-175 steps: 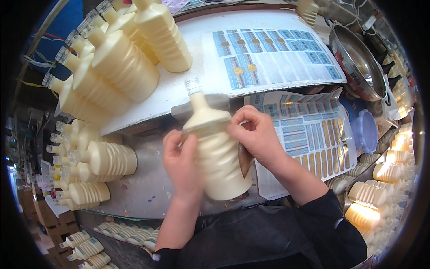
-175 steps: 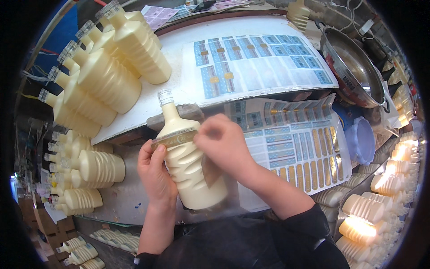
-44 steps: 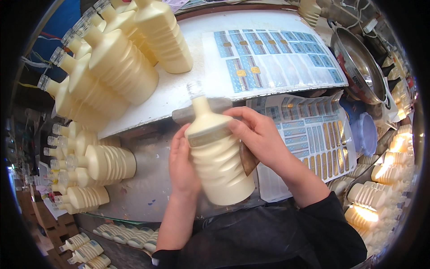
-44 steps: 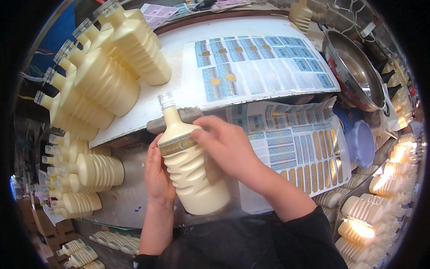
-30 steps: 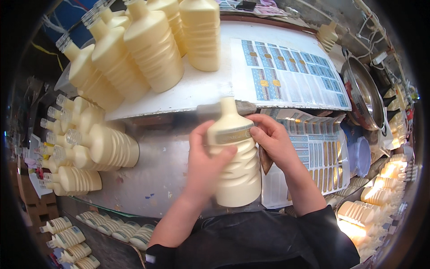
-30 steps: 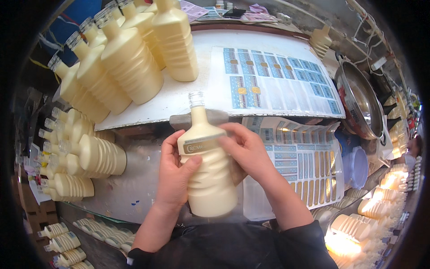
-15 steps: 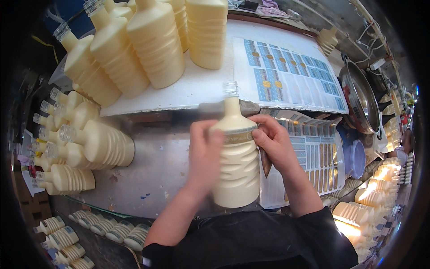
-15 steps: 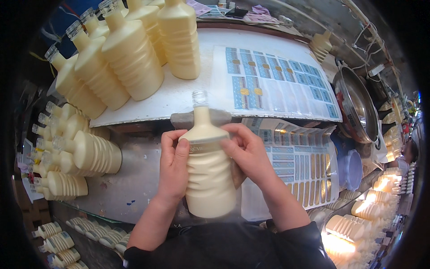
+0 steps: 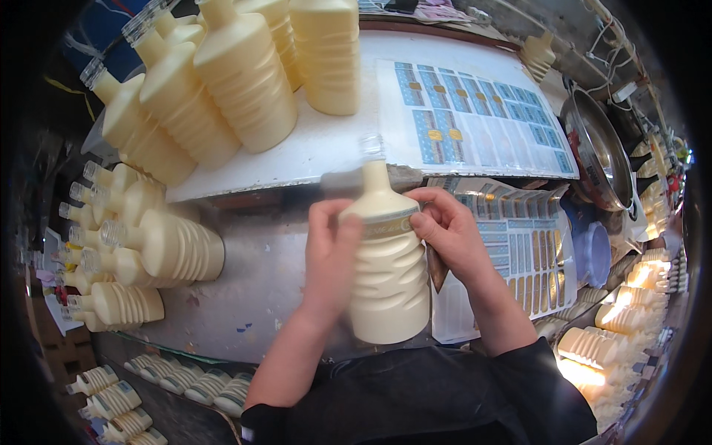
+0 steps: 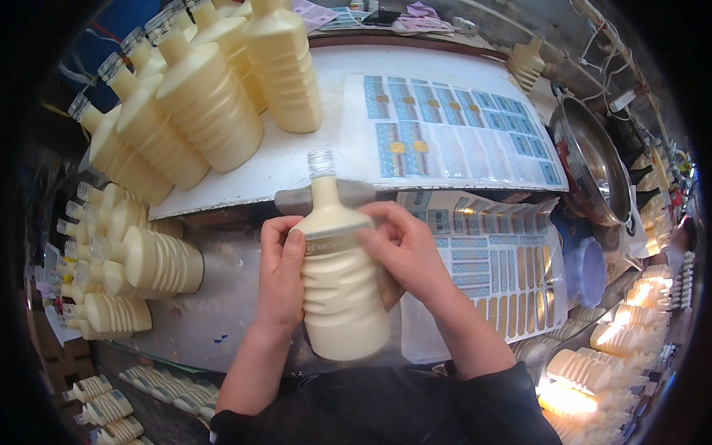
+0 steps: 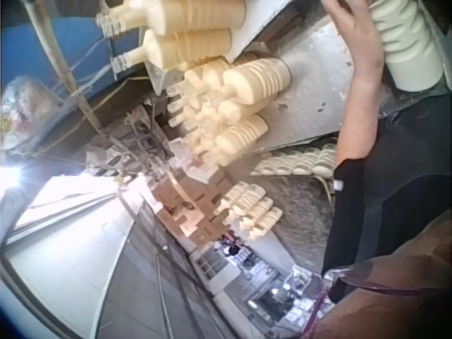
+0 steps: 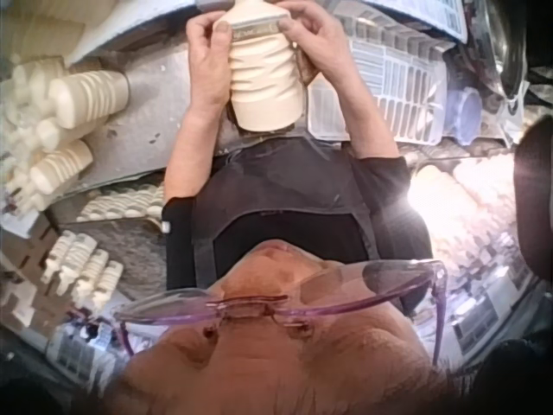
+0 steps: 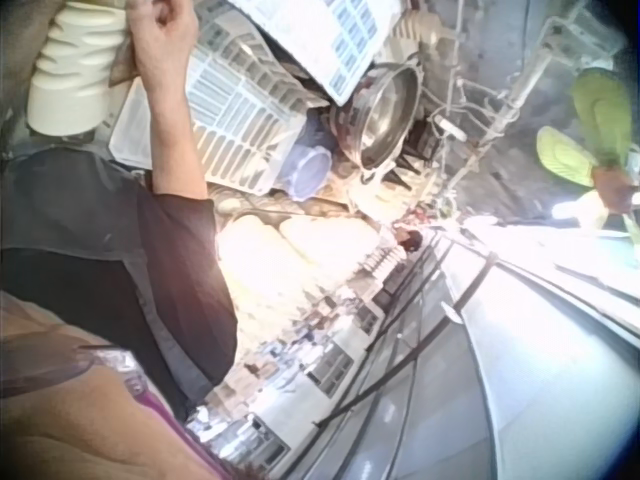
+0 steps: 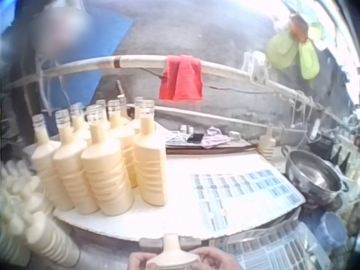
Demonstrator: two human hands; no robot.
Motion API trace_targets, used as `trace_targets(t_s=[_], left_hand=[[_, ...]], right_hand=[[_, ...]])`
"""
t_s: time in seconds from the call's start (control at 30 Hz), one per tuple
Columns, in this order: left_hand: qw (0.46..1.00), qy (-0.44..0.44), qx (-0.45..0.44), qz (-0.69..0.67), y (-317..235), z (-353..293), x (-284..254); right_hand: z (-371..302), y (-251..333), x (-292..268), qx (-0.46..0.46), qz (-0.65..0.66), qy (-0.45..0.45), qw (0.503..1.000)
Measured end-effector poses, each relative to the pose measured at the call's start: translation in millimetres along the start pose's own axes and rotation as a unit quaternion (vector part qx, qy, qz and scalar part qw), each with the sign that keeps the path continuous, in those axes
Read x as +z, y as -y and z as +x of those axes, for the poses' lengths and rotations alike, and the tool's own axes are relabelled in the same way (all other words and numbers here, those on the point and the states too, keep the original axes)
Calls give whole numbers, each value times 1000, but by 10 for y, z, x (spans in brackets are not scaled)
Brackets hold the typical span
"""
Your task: The person repeatedly applies rectangular labels to the necks of cream-colored plastic bottles. They peel each label from a sheet, position it on the bottle, and smooth it down with their fingers. Finished bottles are placed on a nearby table.
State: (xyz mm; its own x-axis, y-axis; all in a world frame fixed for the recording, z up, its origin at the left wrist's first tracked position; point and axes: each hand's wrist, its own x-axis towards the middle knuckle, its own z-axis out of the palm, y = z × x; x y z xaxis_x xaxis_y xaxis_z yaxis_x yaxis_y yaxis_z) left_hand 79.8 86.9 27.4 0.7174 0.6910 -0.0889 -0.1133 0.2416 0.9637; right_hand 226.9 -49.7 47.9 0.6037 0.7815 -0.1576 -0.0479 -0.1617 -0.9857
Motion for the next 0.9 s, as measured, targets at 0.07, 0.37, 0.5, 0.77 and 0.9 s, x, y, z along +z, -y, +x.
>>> trace_targets(t_s=[0.07, 0.37, 0.5, 0.77, 0.9], left_hand=[[1000, -4, 13, -7, 57, 8, -7], [1000, -5, 25, -2, 38, 11, 5], [1000, -4, 23, -3, 41, 17, 4], [999, -12, -31, -14, -28, -10, 26], [1000, 0, 15, 8, -5, -32, 30]], right_hand=[[7, -30, -1, 2, 7, 0, 1000], [11, -44, 3, -5, 16, 2, 1000], [16, -35, -2, -5, 10, 7, 1000], [9, -31, 8, -6, 1, -3, 1000], [1, -25, 29, -7, -4, -11, 1000]])
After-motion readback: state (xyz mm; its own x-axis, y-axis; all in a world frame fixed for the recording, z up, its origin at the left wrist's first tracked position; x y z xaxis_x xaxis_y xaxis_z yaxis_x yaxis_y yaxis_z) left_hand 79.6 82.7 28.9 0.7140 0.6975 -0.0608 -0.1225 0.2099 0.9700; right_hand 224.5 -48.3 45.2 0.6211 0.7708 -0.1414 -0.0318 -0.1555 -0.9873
